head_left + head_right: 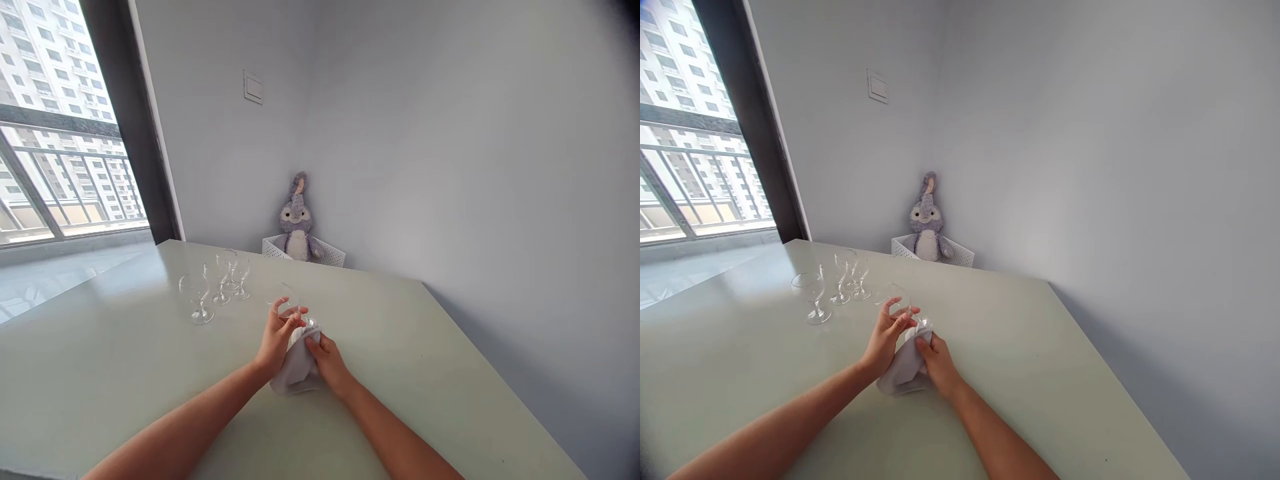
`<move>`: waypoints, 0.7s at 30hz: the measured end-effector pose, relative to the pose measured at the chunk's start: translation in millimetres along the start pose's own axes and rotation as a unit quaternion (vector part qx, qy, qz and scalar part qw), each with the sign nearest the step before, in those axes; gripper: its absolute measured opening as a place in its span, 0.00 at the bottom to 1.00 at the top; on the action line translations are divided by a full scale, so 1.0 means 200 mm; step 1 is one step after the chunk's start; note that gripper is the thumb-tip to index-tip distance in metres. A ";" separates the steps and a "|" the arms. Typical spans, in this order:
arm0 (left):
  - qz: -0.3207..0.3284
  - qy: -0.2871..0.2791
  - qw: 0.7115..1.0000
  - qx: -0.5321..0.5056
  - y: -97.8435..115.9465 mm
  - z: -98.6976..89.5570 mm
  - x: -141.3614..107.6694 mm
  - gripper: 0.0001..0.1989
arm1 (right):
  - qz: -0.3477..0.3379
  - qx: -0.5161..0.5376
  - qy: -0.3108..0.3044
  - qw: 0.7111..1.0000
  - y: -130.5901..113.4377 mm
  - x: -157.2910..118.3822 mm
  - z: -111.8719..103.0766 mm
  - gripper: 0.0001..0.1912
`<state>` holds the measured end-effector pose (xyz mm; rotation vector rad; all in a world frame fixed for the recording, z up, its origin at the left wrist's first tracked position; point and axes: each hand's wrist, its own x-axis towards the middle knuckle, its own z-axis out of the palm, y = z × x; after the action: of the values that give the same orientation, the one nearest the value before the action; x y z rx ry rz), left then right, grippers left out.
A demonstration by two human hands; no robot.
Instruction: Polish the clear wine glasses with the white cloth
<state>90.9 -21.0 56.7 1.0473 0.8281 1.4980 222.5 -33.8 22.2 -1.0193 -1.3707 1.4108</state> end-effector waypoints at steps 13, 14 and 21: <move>0.053 -0.023 0.993 0.101 0.00 -0.05 0.04 0.27 | -0.236 -0.491 0.156 0.824 -0.16 0.00 -0.04 0.15; 0.051 -0.036 0.990 0.127 -0.01 -0.04 0.02 0.25 | -0.236 -0.494 0.149 0.824 -0.16 0.02 -0.04 0.14; 0.052 -0.135 0.961 0.236 -0.13 -0.05 0.00 0.34 | -0.133 -0.455 0.134 0.871 -0.04 0.17 -0.14 0.10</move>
<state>91.2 -17.1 29.6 1.6315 0.9679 1.2285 240.5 6.3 29.7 -1.4607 -1.9041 0.3364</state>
